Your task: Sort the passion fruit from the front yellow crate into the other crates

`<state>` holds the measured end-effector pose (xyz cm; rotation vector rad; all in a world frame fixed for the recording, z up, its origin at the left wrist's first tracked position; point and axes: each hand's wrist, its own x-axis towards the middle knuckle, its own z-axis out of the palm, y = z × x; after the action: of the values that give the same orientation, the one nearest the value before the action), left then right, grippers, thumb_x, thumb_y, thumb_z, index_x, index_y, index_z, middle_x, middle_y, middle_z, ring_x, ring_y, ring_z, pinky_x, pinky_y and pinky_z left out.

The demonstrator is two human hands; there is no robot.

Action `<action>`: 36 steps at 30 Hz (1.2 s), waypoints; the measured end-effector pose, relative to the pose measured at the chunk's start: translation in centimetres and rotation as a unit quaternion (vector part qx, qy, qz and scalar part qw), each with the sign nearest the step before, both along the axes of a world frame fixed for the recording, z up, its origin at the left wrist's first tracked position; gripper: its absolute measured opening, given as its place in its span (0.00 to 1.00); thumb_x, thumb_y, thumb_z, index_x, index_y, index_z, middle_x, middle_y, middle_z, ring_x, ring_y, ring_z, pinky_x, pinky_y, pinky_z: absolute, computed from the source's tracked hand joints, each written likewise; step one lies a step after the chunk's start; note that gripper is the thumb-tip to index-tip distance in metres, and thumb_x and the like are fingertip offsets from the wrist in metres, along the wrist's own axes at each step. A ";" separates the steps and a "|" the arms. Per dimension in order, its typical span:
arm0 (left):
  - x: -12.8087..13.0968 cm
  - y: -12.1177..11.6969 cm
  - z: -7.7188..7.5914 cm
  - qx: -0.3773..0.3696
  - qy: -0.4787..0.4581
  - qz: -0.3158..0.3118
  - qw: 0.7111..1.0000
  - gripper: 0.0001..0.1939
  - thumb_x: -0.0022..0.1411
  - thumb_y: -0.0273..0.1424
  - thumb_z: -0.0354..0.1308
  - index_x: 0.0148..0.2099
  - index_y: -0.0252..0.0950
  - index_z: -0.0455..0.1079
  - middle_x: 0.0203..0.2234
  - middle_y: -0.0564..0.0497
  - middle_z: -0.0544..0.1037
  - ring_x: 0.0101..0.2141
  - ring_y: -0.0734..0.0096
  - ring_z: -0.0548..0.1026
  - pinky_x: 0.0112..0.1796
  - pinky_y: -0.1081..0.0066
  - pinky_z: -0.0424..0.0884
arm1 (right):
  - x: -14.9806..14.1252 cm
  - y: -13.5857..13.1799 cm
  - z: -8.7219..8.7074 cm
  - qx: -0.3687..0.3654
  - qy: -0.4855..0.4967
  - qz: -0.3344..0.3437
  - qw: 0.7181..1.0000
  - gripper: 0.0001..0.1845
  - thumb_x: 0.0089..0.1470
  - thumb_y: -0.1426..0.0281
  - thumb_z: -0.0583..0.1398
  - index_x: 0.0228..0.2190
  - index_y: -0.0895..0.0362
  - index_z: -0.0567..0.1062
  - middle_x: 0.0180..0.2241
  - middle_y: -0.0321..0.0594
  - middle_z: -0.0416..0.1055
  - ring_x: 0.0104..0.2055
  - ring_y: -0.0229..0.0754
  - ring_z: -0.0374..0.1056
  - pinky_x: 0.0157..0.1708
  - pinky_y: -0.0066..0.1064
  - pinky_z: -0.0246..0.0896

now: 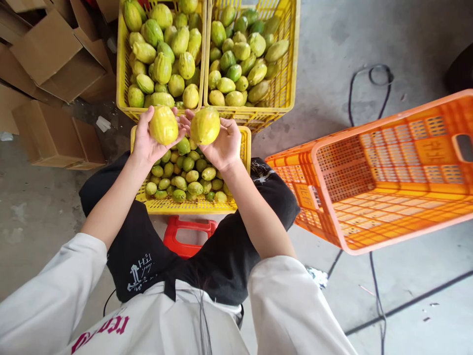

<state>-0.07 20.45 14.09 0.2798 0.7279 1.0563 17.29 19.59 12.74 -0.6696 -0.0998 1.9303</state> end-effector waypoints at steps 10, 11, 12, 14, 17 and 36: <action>0.4 0.1 -0.2 -0.060 0.051 -0.001 0.997 0.20 0.69 0.48 0.48 0.44 0.38 0.70 0.34 0.45 0.79 0.52 0.55 0.77 0.45 0.63 0.78 | 0.3 -0.2 0.5 0.043 -0.127 0.023 0.991 0.20 0.55 0.44 0.55 0.34 0.45 0.74 0.34 0.29 0.78 0.53 0.42 0.73 0.54 0.38 0.69; 0.4 0.1 -0.2 -0.059 0.056 -0.005 0.997 0.20 0.69 0.48 0.48 0.43 0.38 0.71 0.33 0.45 0.79 0.50 0.56 0.78 0.44 0.65 0.78 | 0.4 -0.2 0.4 0.036 -0.144 0.018 0.989 0.21 0.55 0.43 0.55 0.34 0.45 0.74 0.34 0.29 0.78 0.52 0.42 0.73 0.53 0.38 0.70; 0.3 0.0 -0.1 -0.055 0.061 -0.012 0.997 0.20 0.69 0.48 0.48 0.42 0.38 0.71 0.32 0.46 0.78 0.49 0.58 0.79 0.43 0.66 0.78 | 0.4 -0.2 0.3 0.030 -0.153 0.013 0.988 0.21 0.54 0.43 0.55 0.34 0.45 0.73 0.34 0.30 0.78 0.51 0.43 0.73 0.51 0.39 0.71; 0.3 0.0 -0.1 -0.041 0.070 -0.033 0.996 0.20 0.69 0.47 0.48 0.39 0.37 0.71 0.31 0.47 0.78 0.46 0.61 0.80 0.42 0.70 0.78 | 0.5 -0.1 -0.2 0.022 -0.145 0.010 0.989 0.21 0.52 0.43 0.57 0.33 0.47 0.73 0.33 0.33 0.77 0.48 0.44 0.74 0.47 0.40 0.73; 0.3 -0.1 0.0 -0.026 0.079 -0.058 0.995 0.21 0.70 0.45 0.45 0.39 0.36 0.71 0.32 0.47 0.79 0.47 0.61 0.80 0.45 0.68 0.79 | 0.3 0.2 -0.9 0.018 -0.109 0.013 0.994 0.19 0.52 0.46 0.57 0.33 0.48 0.73 0.31 0.34 0.75 0.44 0.44 0.74 0.42 0.39 0.74; 0.2 -0.3 -0.7 -0.020 0.032 -0.033 0.999 0.14 0.69 0.41 0.52 0.42 0.36 0.72 0.34 0.46 0.79 0.45 0.60 0.80 0.43 0.67 0.78 | 0.6 0.3 0.2 0.017 0.089 -0.005 0.996 0.15 0.57 0.55 0.56 0.41 0.50 0.71 0.38 0.38 0.78 0.41 0.43 0.75 0.38 0.36 0.76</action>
<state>0.13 20.19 13.42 0.3024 0.7924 0.9729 17.93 19.93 12.93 -0.4722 -0.0162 1.9653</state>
